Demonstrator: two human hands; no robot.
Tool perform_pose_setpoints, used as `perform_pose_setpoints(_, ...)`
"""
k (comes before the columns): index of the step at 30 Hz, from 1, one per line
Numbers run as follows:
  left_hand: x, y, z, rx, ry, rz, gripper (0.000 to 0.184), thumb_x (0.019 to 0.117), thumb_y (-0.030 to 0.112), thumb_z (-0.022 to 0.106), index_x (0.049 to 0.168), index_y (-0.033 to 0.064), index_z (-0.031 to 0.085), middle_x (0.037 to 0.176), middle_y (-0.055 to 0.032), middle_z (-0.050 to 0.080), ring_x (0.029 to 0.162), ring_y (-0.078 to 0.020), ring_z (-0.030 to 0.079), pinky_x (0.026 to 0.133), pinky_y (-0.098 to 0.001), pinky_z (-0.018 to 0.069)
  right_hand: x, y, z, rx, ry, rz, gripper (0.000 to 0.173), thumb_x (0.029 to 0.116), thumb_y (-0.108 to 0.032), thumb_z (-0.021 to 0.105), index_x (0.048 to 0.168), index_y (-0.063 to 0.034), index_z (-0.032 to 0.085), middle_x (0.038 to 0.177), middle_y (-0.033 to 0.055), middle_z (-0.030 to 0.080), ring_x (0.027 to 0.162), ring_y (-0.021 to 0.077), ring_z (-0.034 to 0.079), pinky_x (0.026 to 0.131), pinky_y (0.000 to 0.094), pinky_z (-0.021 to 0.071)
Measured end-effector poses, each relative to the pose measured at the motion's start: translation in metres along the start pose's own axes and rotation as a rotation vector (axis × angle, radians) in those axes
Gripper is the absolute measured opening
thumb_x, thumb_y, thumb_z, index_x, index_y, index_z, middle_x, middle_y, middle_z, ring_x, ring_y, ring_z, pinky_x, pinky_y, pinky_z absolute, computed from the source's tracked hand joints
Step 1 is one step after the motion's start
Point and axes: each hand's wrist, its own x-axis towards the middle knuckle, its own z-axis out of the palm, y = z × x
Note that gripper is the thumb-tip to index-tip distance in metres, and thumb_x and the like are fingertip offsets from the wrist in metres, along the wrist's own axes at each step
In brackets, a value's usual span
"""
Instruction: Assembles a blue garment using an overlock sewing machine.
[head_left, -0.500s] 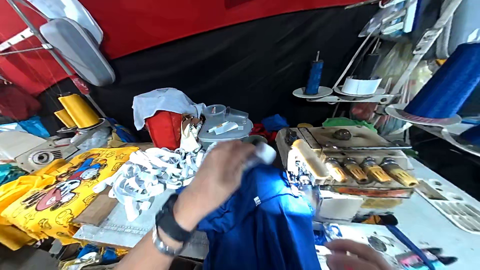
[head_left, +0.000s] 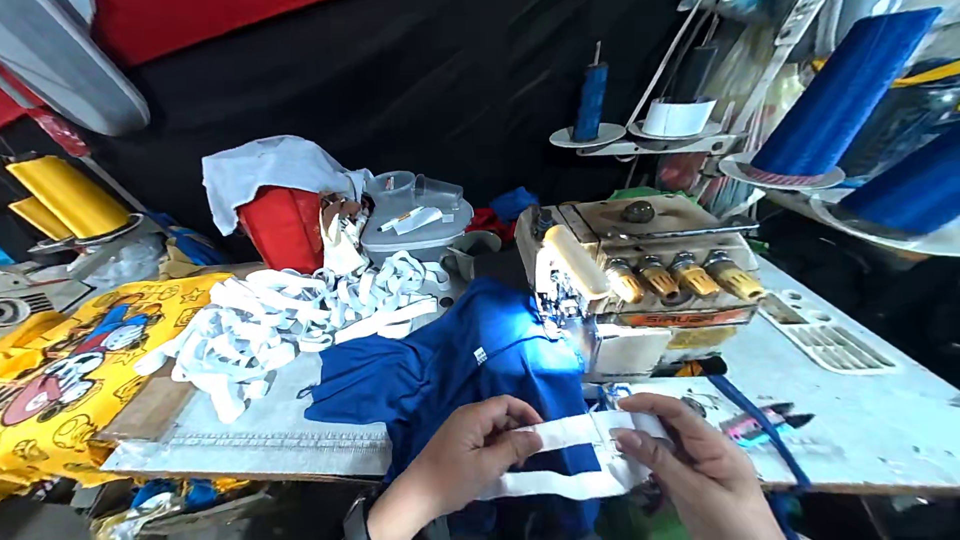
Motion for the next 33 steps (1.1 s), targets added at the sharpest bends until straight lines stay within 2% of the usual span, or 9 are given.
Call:
perform_pose_setpoints(3, -0.002, -0.006, -0.004, 0.052, 0.046, 0.063, 0.032, 0.0949, 0.018, 0.07, 0.119, -0.0016, 0.064, 0.102, -0.0031, 0.068, 0.086, -0.0002, 0.063, 0.077, -0.0179, 0.0542, -0.006, 0.003, -0.003, 0.037, -0.017, 0.106, 0.026, 0.0899, 0.005, 0.065, 0.116, 0.0003, 0.066, 0.102, -0.0053, 0.073, 0.081, 0.0014, 0.068, 0.073, 0.0208, 0.059)
perform_pose_setpoints(5, -0.002, -0.008, -0.005, 0.126, 0.095, 0.116, 0.038, 0.0911, 0.018, 0.075, 0.122, -0.0018, 0.065, 0.107, -0.0058, 0.065, 0.083, 0.0005, 0.059, 0.071, -0.0142, 0.0501, -0.008, 0.008, -0.003, 0.039, -0.067, 0.096, 0.031, 0.0882, 0.004, 0.066, 0.119, 0.0009, 0.063, 0.103, -0.0056, 0.072, 0.086, 0.0017, 0.068, 0.076, 0.0209, 0.0591)
perform_pose_setpoints(7, -0.001, -0.011, -0.007, 0.197, 0.155, 0.167, 0.033, 0.0917, 0.015, 0.073, 0.12, -0.0008, 0.068, 0.106, -0.0072, 0.065, 0.086, -0.0008, 0.06, 0.073, -0.0137, 0.0514, -0.01, 0.02, -0.008, -0.012, -0.131, 0.022, 0.039, 0.0858, -0.005, 0.075, 0.123, -0.0053, 0.062, 0.105, -0.0097, 0.071, 0.09, -0.0002, 0.068, 0.078, 0.0201, 0.059)
perform_pose_setpoints(11, 0.0, -0.014, -0.01, 0.232, 0.212, 0.192, 0.027, 0.0931, 0.013, 0.072, 0.117, 0.001, 0.071, 0.103, -0.0049, 0.066, 0.089, -0.0009, 0.062, 0.076, -0.014, 0.0531, -0.012, 0.029, -0.013, -0.134, -0.16, -0.043, 0.049, 0.0819, -0.008, 0.08, 0.127, -0.0057, 0.061, 0.112, -0.0071, 0.067, 0.097, -0.0018, 0.065, 0.082, 0.0186, 0.0581)
perform_pose_setpoints(16, 0.001, -0.016, -0.009, 0.313, 0.28, 0.205, 0.019, 0.095, 0.02, 0.071, 0.106, 0.0058, 0.077, 0.09, 0.0009, 0.063, 0.081, 0.0038, 0.057, 0.072, -0.0091, 0.0473, -0.012, 0.035, -0.012, -0.306, -0.091, -0.169, 0.023, 0.0936, -0.017, 0.072, 0.109, -0.001, 0.071, 0.095, 0.0019, 0.067, 0.083, -0.0032, 0.061, 0.074, 0.0126, 0.0522)
perform_pose_setpoints(19, 0.002, -0.015, -0.006, 0.371, 0.297, 0.21, 0.024, 0.0997, 0.025, 0.065, 0.094, 0.0034, 0.075, 0.082, 0.0013, 0.059, 0.074, 0.0036, 0.052, 0.068, -0.009, 0.0428, -0.015, 0.017, -0.001, -0.279, -0.053, -0.013, 0.021, 0.0999, -0.011, 0.061, 0.099, 0.0085, 0.07, 0.082, 0.0022, 0.066, 0.068, -0.0054, 0.055, 0.062, 0.0117, 0.0473)
perform_pose_setpoints(26, 0.003, -0.019, -0.002, 0.337, 0.272, 0.168, 0.029, 0.1057, 0.023, 0.054, 0.095, 0.0013, 0.071, 0.086, -0.0003, 0.064, 0.083, 0.0012, 0.058, 0.078, -0.0151, 0.0475, -0.019, 0.034, -0.002, -0.033, -0.127, 0.148, 0.016, 0.1019, -0.01, 0.054, 0.105, -0.006, 0.069, 0.072, -0.0122, 0.061, 0.056, -0.0045, 0.052, 0.051, 0.0148, 0.0447)
perform_pose_setpoints(30, -0.001, -0.013, -0.007, 0.067, 0.249, 0.08, 0.019, 0.1, 0.02, 0.061, 0.107, 0.0053, 0.071, 0.093, 0.0071, 0.062, 0.077, 0.0058, 0.054, 0.07, -0.0112, 0.047, -0.02, 0.019, -0.006, 0.252, -0.149, 0.285, 0.025, 0.0993, -0.003, 0.048, 0.114, -0.0083, 0.067, 0.087, -0.0097, 0.071, 0.063, -0.0016, 0.058, 0.057, 0.0183, 0.0492)
perform_pose_setpoints(33, -0.006, -0.014, -0.017, -0.302, 0.162, 0.038, 0.026, 0.1005, 0.024, 0.054, 0.115, 0.0105, 0.071, 0.093, 0.013, 0.065, 0.069, 0.0069, 0.05, 0.063, -0.0126, 0.0417, -0.019, 0.025, -0.02, 0.484, -0.273, 0.271, 0.027, 0.1022, -0.018, 0.055, 0.123, -0.0199, 0.073, 0.098, -0.0071, 0.074, 0.073, 0.0, 0.064, 0.066, 0.0189, 0.054)
